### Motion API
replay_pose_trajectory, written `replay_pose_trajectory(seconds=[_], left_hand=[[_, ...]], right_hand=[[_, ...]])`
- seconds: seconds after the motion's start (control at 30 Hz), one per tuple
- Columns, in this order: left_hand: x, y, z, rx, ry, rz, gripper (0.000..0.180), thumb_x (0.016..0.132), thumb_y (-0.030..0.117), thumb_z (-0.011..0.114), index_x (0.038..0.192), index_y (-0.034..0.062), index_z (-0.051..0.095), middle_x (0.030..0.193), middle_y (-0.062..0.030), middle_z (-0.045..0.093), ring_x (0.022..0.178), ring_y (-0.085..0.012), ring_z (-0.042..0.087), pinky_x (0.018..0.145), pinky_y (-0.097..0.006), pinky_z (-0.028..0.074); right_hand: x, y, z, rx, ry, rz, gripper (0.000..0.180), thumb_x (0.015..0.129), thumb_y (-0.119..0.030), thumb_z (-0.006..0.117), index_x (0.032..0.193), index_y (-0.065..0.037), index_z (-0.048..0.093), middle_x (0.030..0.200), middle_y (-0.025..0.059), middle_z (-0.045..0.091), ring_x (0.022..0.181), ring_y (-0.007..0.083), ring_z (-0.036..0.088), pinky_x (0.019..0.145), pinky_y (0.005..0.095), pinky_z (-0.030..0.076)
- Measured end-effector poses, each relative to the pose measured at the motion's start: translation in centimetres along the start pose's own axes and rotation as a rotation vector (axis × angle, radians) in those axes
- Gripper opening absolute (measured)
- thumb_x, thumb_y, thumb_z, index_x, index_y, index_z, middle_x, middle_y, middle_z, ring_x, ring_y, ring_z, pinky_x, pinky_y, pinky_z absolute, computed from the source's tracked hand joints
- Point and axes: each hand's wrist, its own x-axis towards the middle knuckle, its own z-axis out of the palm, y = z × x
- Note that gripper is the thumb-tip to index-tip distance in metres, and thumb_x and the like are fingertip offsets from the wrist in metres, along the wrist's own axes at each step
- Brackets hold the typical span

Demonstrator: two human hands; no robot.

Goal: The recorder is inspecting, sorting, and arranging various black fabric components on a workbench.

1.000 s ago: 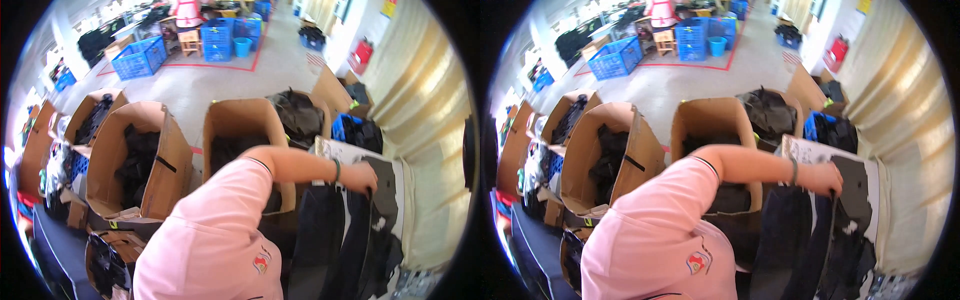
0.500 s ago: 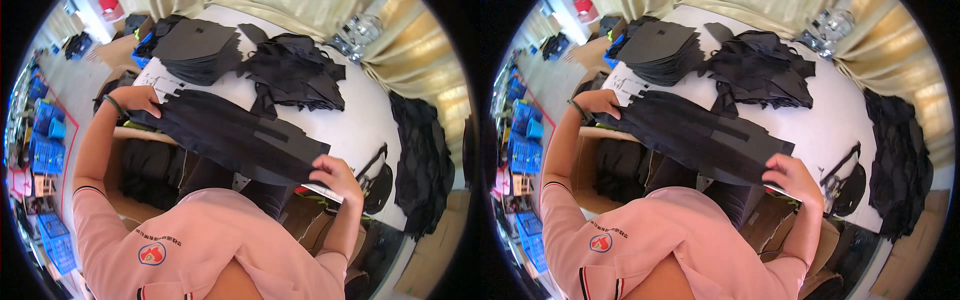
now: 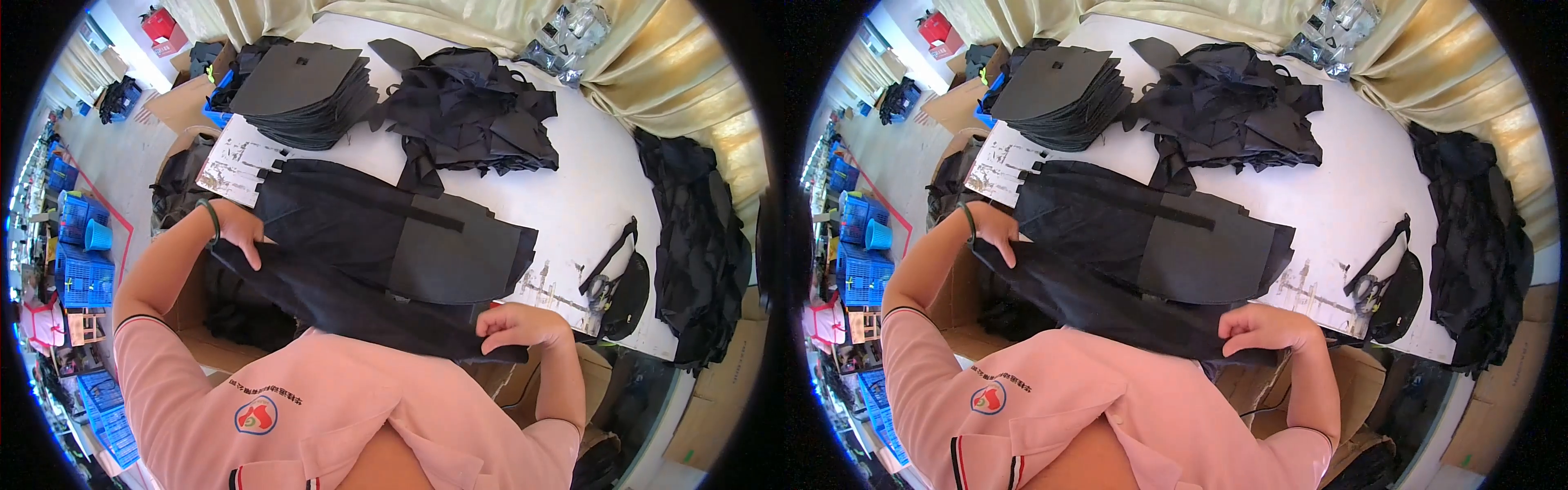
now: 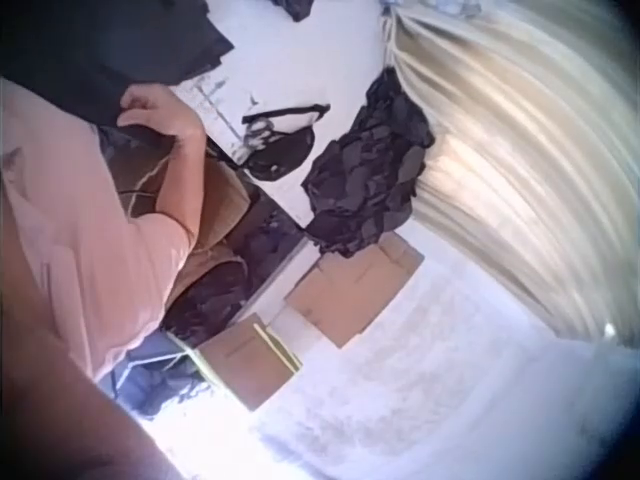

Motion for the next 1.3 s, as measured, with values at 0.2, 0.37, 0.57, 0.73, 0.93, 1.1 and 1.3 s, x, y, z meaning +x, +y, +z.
replay_pose_trajectory(seconds=[0.2,0.37,0.57,0.73,0.93,1.1,1.3], left_hand=[[-1.4,0.6,-1.9,-0.108,0.303,-0.083,0.062,0.073,0.058,0.075,0.086,-0.0026,0.07,0.075,-0.0195,0.067,0.077,-0.0317,0.065,0.071,-0.042,0.047],[1.6,-0.2,-5.8,-0.086,0.616,-0.065,0.057,0.078,0.051,0.074,0.085,-0.0057,0.068,0.072,-0.0206,0.063,0.073,-0.0322,0.062,0.07,-0.043,0.046],[4.3,-0.2,-7.8,-0.081,0.634,-0.095,0.059,0.078,0.052,0.073,0.083,-0.0066,0.066,0.074,-0.0208,0.062,0.075,-0.0335,0.061,0.072,-0.043,0.046],[5.0,-1.3,-7.8,-0.057,0.635,-0.15,0.055,0.079,0.048,0.074,0.087,-0.0057,0.067,0.079,-0.0221,0.064,0.08,-0.0342,0.063,0.074,-0.043,0.047],[3.7,-7.6,-6.1,-0.358,0.897,-0.055,0.019,0.078,0.018,0.078,0.086,0.001,0.072,0.077,-0.0098,0.069,0.071,-0.0202,0.065,0.063,-0.034,0.052],[-0.4,-4.7,-6.3,-0.538,1.044,0.002,0.009,0.084,0.009,0.071,0.087,0.001,0.07,0.073,-0.0046,0.066,0.063,-0.011,0.06,0.054,-0.027,0.048],[-3.3,8.1,-6.8,-0.622,1.129,0.44,0.018,0.085,0.012,0.073,0.101,0.0057,0.065,0.076,0.0003,0.061,0.065,-0.0063,0.053,0.056,-0.024,0.046]], right_hand=[[2.0,1.1,-2.4,-0.185,0.404,-0.024,0.017,0.086,-0.012,0.074,0.089,-0.002,0.06,0.073,-0.001,0.062,0.07,0.0041,0.053,0.063,0.0245,0.045],[4.8,1.4,-5.8,-0.779,1.122,-0.001,0.019,0.079,-0.013,0.075,0.091,-0.003,0.063,0.08,0.0097,0.066,0.074,0.0268,0.063,0.07,0.0361,0.05],[8.1,1.3,-4.6,-1.118,1.333,-0.138,0.034,0.075,-0.017,0.076,0.105,-0.007,0.064,0.115,0.0106,0.062,0.112,0.0301,0.057,0.095,0.0456,0.042],[10.8,2.3,-1.5,-1.157,0.977,-0.393,0.073,0.081,-0.038,0.071,0.142,-0.007,0.044,0.149,0.0159,0.04,0.14,0.0352,0.034,0.116,0.049,0.027],[11.2,3.0,-1.4,-1.185,0.823,-0.203,0.082,0.085,-0.048,0.066,0.15,-0.012,0.032,0.158,0.0144,0.026,0.146,0.0328,0.023,0.119,0.0497,0.017],[10.5,2.1,-2.1,-1.129,0.77,-0.224,0.083,0.081,-0.04,0.073,0.149,-0.011,0.034,0.154,0.0152,0.034,0.144,0.0337,0.028,0.118,0.048,0.022],[13.2,-9.7,-1.9,-0.148,0.87,-0.646,0.054,0.086,-0.008,0.071,0.135,-0.005,0.051,0.114,0.0143,0.065,0.097,0.0204,0.065,0.086,0.0314,0.051]])
